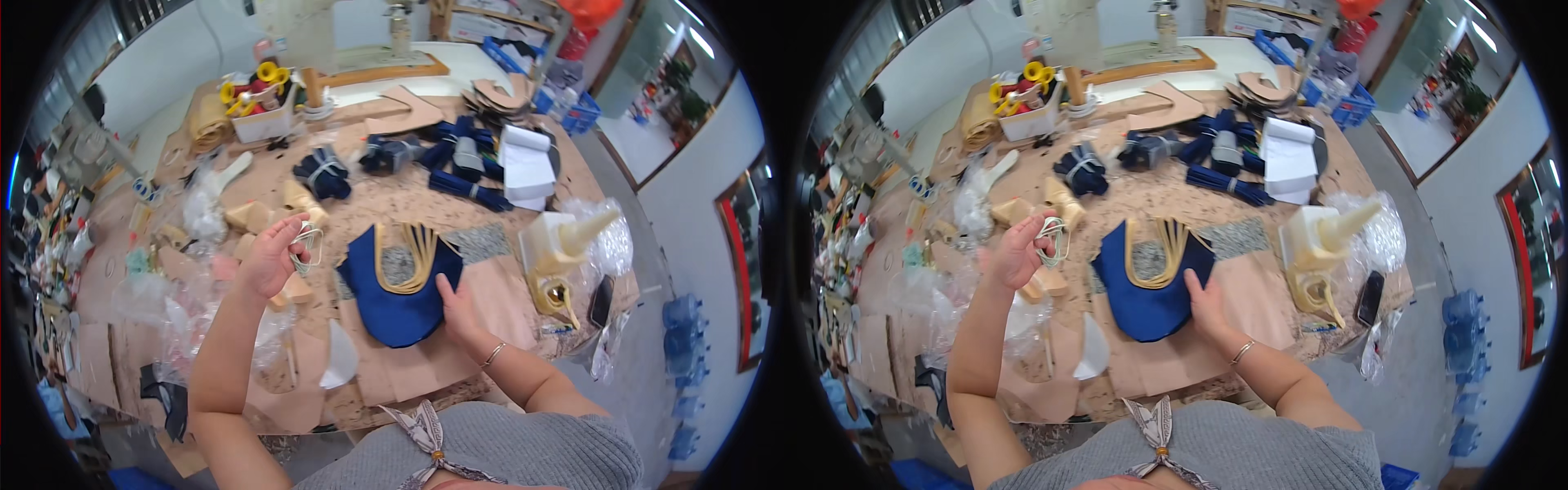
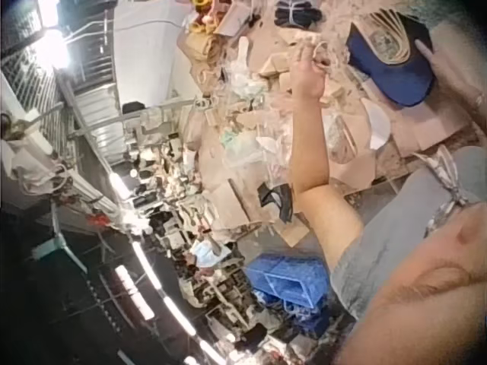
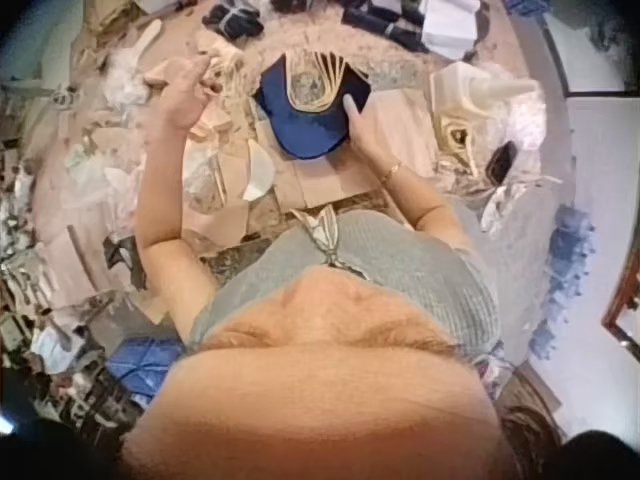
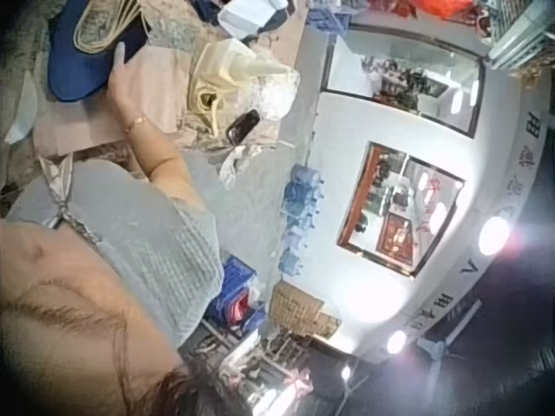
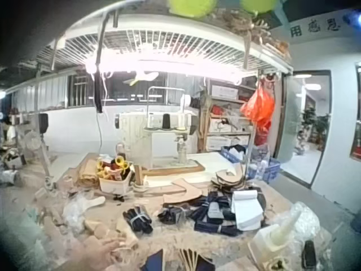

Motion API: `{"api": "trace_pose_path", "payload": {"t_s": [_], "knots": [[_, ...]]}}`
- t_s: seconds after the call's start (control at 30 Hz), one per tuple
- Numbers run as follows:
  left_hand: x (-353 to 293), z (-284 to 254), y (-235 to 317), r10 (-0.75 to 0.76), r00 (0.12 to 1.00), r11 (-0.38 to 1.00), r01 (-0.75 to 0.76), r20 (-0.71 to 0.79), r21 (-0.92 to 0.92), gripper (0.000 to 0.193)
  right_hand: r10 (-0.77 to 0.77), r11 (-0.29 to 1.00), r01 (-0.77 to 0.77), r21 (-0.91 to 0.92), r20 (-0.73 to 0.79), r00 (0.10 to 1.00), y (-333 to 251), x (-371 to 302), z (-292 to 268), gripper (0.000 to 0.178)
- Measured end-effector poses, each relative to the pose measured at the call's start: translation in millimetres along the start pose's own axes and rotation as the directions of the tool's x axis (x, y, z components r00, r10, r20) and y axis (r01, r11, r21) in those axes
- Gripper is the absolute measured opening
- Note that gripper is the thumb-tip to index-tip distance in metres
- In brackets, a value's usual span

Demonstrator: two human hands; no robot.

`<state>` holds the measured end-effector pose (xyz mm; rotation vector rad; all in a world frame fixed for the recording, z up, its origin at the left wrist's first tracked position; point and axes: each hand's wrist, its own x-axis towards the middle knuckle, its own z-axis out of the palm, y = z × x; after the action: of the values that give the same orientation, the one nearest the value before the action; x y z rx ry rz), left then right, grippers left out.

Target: The person assembles shoe components by applying adhesive to black and white curved pieces and pressing them onto a tan leather base. They handle multiple shoe parts, including blue and tan pieces, and use a small brush to apply glue. The person stacks the assembled parts on the table.

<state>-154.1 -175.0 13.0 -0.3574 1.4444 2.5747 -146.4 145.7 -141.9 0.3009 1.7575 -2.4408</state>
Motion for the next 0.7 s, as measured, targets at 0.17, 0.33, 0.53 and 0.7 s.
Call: {"api": "trace_pose_path", "payload": {"t_s": [0.17, 0.33, 0.53, 0.7], "knots": [[-23, 68, -65, 0.101, 0.981, 0.989, -0.118, 0.167, 0.092, 0.039, 0.085, 0.994, -0.103, 0.039, 0.321, 0.943, -22, -34, -40, 0.039], [-73, 147, -164, 0.125, 0.955, 0.977, -0.165, 0.27, 0.132, 0.037, -0.517, 0.603, 0.626, -0.494, 0.356, 0.779, -39, -88, -112, 0.073], [-112, 255, -253, -0.039, 0.902, 0.984, -0.04, 0.43, 0.174, 0.029, -0.206, 0.972, 0.231, 0.039, 0.614, 0.762, -76, -129, -169, 0.061], [-101, 286, -304, -0.084, 0.894, 0.984, 0.005, 0.441, 0.177, 0.029, -0.217, 0.935, 0.337, -0.114, 0.567, 0.794, -95, -132, -228, 0.047]]}}
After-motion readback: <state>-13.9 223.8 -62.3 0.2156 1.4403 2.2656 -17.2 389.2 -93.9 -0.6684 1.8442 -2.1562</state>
